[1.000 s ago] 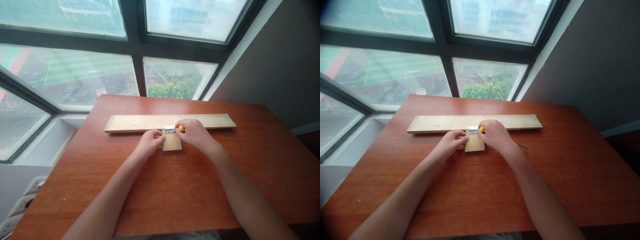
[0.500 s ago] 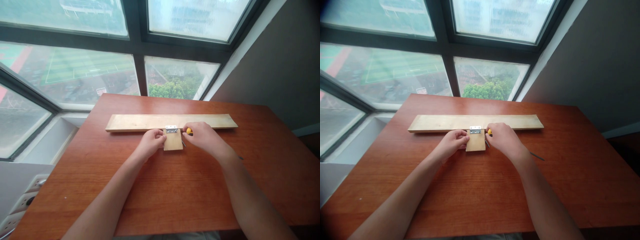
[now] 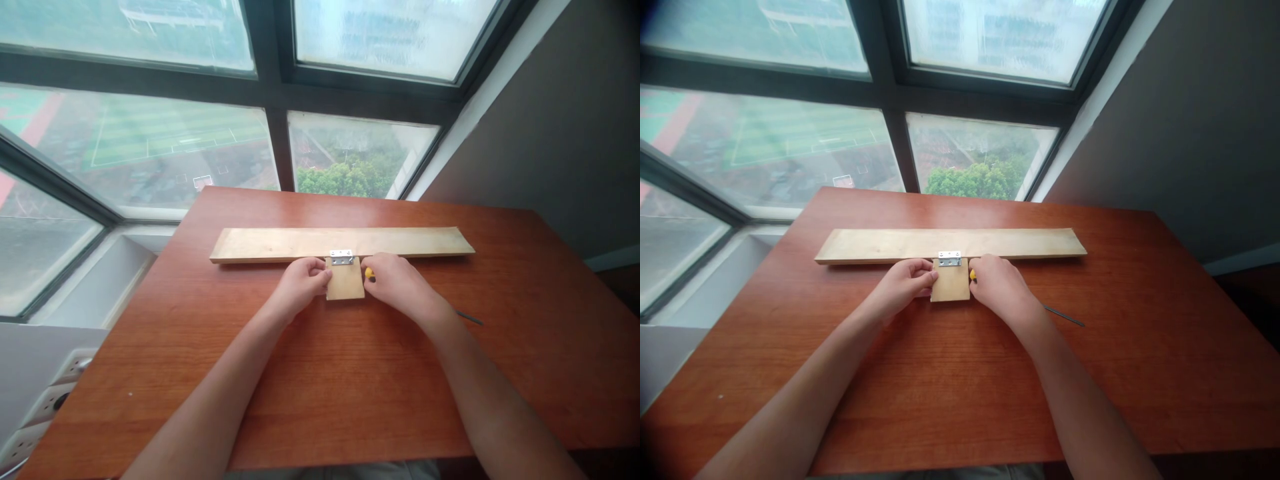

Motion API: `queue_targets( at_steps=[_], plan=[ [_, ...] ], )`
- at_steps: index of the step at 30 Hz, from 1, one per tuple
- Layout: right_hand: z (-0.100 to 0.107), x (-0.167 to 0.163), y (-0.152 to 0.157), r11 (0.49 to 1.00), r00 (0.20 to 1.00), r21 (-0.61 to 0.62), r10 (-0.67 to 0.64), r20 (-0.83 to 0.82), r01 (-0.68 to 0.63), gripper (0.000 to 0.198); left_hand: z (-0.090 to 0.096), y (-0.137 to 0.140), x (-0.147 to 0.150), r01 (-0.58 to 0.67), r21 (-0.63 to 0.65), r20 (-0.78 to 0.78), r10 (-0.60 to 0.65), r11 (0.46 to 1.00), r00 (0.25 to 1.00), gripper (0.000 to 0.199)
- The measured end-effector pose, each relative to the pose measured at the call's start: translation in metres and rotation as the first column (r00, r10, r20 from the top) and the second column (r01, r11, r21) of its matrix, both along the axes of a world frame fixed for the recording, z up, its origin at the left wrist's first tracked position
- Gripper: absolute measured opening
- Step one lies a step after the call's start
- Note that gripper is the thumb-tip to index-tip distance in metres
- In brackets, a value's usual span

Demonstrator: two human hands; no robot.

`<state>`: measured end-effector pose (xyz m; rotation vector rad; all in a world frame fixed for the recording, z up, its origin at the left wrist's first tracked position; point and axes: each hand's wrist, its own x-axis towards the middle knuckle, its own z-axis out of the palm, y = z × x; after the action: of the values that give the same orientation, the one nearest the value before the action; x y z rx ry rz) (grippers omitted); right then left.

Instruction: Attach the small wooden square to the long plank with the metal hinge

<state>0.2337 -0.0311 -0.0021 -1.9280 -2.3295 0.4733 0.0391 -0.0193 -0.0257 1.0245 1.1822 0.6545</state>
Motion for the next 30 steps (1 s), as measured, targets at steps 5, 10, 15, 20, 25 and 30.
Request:
queue_targets(
  at_steps=[5, 10, 15, 20, 25, 30],
  plan=[
    [0.022, 0.01, 0.004, 0.991, 0.996, 0.109, -0.07, -0.057, 0.076, 0.016, -0.004, 0.001, -0.001, -0.004, 0.023, 0.001, 0.004, 1.0, 1.0, 0.007],
    [0.05, 0.002, 0.007, 0.982, 0.993, 0.179, -0.045, -0.108, 0.064, 0.011, -0.005, 0.0, -0.001, -0.008, 0.046, -0.004, 0.008, 0.999, 1.0, 0.011],
    [0.05, -0.02, 0.017, 0.984, 0.991, 0.157, 0.096, -0.096, -0.08, 0.011, -0.002, 0.0, -0.001, -0.006, 0.036, 0.009, 0.005, 0.999, 1.0, 0.01],
    [0.04, -0.032, 0.027, 0.979, 0.988, 0.142, 0.152, -0.021, -0.148, 0.013, -0.003, 0.001, 0.0, -0.002, 0.034, 0.017, 0.001, 0.999, 1.0, 0.011],
    [0.035, -0.032, 0.031, 0.978, 0.985, 0.12, 0.164, 0.05, -0.169, 0.013, -0.005, 0.001, 0.0, 0.0, 0.029, 0.021, 0.0, 1.0, 1.0, 0.011],
    [0.034, -0.034, 0.033, 0.978, 0.981, 0.099, 0.178, 0.075, -0.185, 0.011, -0.006, 0.0, -0.001, -0.008, 0.036, 0.043, 0.006, 0.999, 0.999, 0.012]
  ],
)
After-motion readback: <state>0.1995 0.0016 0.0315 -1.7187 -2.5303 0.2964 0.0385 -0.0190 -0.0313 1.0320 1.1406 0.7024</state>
